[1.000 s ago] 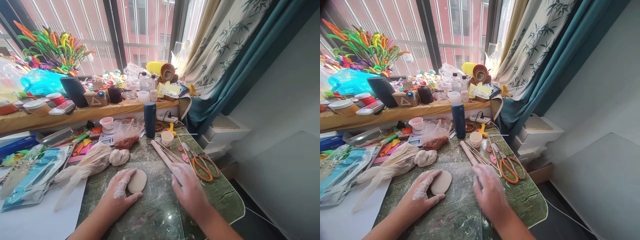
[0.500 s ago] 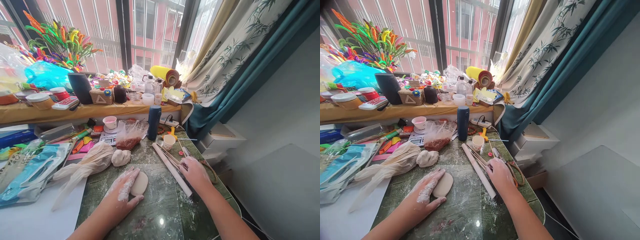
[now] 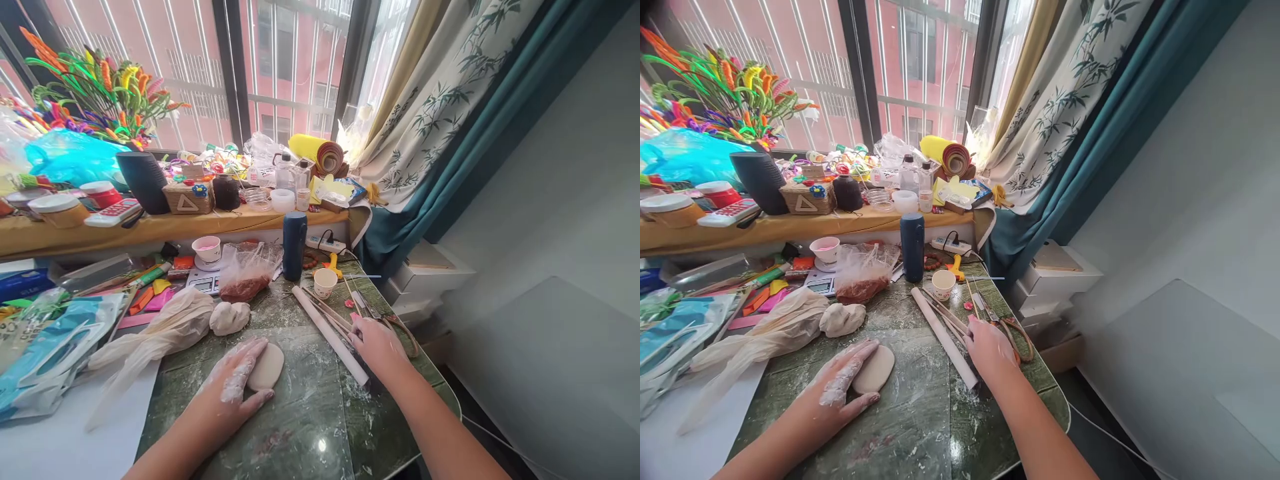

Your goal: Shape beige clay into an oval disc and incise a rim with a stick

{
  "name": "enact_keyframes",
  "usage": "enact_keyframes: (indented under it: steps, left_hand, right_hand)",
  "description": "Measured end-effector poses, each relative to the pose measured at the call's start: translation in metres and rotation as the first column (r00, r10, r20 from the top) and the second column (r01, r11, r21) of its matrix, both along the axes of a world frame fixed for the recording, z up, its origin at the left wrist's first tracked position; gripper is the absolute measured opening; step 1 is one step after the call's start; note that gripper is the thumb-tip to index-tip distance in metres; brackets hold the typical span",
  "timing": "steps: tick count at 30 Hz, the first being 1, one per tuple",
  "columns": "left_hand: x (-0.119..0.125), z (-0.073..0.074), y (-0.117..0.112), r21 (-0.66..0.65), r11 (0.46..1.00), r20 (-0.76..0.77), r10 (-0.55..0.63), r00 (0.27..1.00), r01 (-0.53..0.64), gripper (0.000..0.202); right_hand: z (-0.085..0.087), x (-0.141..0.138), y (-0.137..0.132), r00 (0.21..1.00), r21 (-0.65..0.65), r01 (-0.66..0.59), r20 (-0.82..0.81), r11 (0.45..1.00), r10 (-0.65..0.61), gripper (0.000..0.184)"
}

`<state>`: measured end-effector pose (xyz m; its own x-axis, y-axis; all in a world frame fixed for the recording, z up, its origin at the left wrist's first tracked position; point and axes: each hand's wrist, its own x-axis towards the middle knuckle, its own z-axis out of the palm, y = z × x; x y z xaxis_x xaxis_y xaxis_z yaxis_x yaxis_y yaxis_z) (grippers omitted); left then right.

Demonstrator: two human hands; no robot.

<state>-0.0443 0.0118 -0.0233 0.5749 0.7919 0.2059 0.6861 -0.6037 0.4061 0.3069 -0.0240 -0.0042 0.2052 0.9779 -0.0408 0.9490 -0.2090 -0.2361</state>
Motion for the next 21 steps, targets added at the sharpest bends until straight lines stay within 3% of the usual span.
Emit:
enact_keyframes:
  steps: [11, 15, 21]
  left_hand:
    - [0.006, -0.008, -0.007, 0.053, 0.996, -0.018, 0.078, 0.997, -0.077, 0.066]
    - [0.008, -0.004, -0.007, 0.036, 0.996, -0.071, 0.08, 0.994, -0.078, 0.069]
    - [0.009, -0.002, -0.007, -0.008, 0.996, -0.082, 0.093, 0.992, -0.094, 0.072]
  right_hand:
    - [0.013, -0.002, -0.011, 0.997, -0.009, -0.004, 0.072, 1.0, 0.005, 0.019]
    - [0.021, -0.02, -0.021, 0.998, 0.009, -0.035, 0.045, 0.999, 0.035, 0.029]
    - [0.021, -0.053, -0.025, 0.996, -0.072, -0.088, -0.005, 0.994, 0.088, 0.029]
